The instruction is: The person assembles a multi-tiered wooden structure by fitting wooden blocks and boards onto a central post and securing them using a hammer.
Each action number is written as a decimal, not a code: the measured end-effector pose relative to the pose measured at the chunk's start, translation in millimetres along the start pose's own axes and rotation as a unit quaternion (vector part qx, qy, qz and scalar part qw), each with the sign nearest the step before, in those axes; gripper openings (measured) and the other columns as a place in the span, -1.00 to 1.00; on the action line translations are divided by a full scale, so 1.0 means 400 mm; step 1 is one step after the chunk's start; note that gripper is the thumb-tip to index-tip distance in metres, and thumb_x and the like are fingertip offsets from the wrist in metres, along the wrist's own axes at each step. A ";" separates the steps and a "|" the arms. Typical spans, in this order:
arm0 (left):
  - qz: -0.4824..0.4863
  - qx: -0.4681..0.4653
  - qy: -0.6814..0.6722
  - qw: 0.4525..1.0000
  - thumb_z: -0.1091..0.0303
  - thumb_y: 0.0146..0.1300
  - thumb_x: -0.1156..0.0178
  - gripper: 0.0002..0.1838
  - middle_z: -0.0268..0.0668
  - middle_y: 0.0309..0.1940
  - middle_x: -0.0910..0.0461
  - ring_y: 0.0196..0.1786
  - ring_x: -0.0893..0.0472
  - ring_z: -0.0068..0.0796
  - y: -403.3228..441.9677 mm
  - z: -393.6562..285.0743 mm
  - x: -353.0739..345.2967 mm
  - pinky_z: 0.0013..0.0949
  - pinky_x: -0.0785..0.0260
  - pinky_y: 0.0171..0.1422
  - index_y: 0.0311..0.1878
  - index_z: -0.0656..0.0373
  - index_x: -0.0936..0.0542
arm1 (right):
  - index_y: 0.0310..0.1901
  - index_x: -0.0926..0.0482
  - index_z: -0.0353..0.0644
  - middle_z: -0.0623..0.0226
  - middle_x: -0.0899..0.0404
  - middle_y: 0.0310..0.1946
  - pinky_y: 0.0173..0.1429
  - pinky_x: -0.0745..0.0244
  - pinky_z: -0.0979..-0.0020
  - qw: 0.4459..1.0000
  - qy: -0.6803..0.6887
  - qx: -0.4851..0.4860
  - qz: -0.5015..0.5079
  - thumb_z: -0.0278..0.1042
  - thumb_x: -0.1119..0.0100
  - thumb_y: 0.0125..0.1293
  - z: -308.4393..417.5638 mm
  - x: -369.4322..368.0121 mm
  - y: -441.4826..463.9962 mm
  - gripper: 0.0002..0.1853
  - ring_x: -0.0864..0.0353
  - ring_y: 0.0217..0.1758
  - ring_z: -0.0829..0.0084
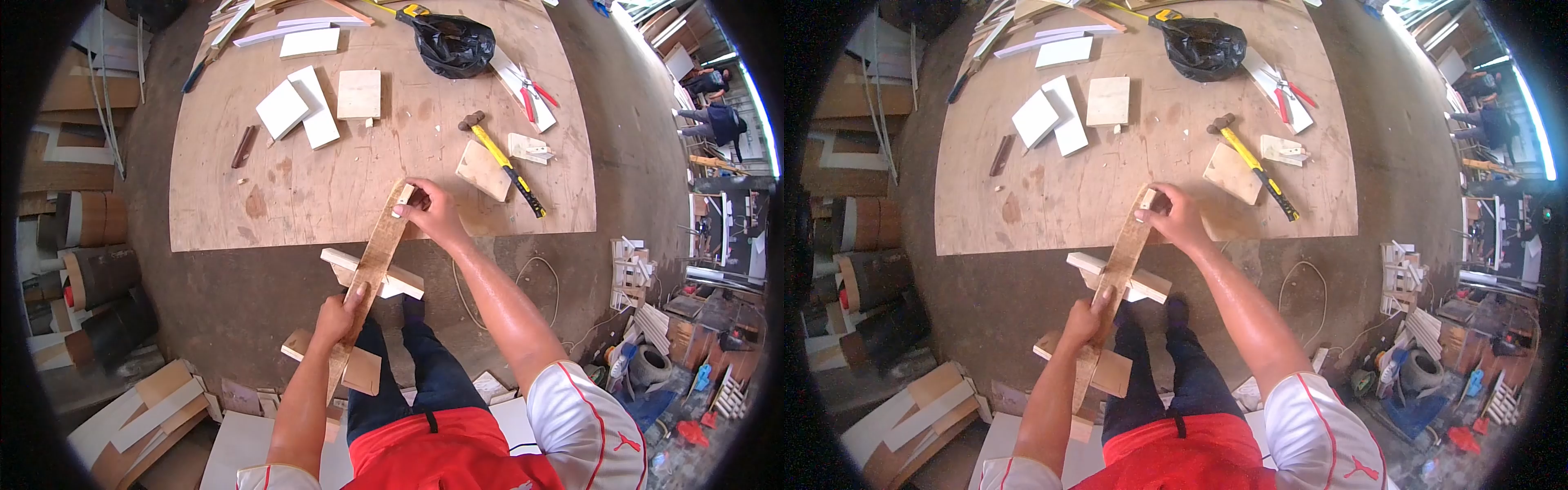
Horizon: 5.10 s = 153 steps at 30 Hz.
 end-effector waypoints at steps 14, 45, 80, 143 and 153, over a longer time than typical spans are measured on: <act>-0.019 -0.003 0.031 0.999 -0.48 0.30 -0.13 -0.07 0.29 -0.23 -0.71 0.00 -0.73 0.21 -0.018 -0.027 0.001 0.01 -0.53 0.08 -0.09 0.46 -0.72 | 0.22 -0.52 -0.16 0.03 -0.59 0.02 0.17 -0.46 -0.06 0.834 -0.497 -0.081 -0.224 -0.14 -0.32 0.39 -0.154 0.385 0.011 -0.54 -0.57 0.11 -0.03; 0.028 0.030 -0.020 0.999 -0.53 0.30 -0.08 0.00 0.32 -0.23 -0.70 -0.02 -0.74 0.22 0.023 0.032 -0.025 0.02 -0.52 0.09 -0.11 0.54 -0.70 | 0.36 -0.54 -0.08 -0.02 -0.70 -0.12 -0.04 -0.61 0.09 0.971 -0.233 -0.005 -0.049 -0.27 -0.14 0.55 0.160 0.169 -0.363 -0.59 -0.73 -0.08 -0.04; -0.003 0.017 0.052 0.998 -0.58 0.28 -0.05 0.03 0.31 -0.29 -0.70 -0.07 -0.74 0.24 -0.027 -0.043 0.014 0.05 -0.54 0.05 -0.18 0.51 -0.72 | 0.41 -0.52 -0.04 0.00 -0.71 -0.11 -0.11 -0.62 0.10 0.946 -0.320 0.016 -0.038 -0.26 -0.13 0.54 0.209 0.169 -0.345 -0.55 -0.75 -0.17 -0.02; 0.008 0.033 0.005 0.999 -0.59 0.27 -0.05 0.03 0.33 -0.26 -0.69 -0.01 -0.73 0.26 -0.012 -0.022 -0.013 0.06 -0.53 0.09 -0.18 0.51 -0.72 | 0.39 -0.55 0.05 0.06 -0.67 -0.31 -0.27 -0.56 0.08 0.955 -0.264 0.100 -0.090 -0.26 -0.14 0.53 0.184 0.173 -0.334 -0.57 -0.69 -0.34 0.02; -0.005 0.035 0.018 0.999 -0.61 0.27 -0.03 0.09 0.36 -0.28 -0.68 -0.03 -0.73 0.27 0.008 0.002 -0.027 0.07 -0.53 0.06 -0.21 0.60 -0.69 | 0.40 -0.52 0.03 0.09 -0.65 -0.32 -0.25 -0.56 0.06 0.961 -0.258 0.073 -0.066 -0.30 -0.18 0.50 0.175 0.180 -0.340 -0.55 -0.68 -0.33 0.00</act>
Point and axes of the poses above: each hand's wrist, its own y-axis towards the middle knuckle, its own x-axis out of the back of the hand, z = x × y, the point moved 1 cm from there along y, towards the middle knuckle
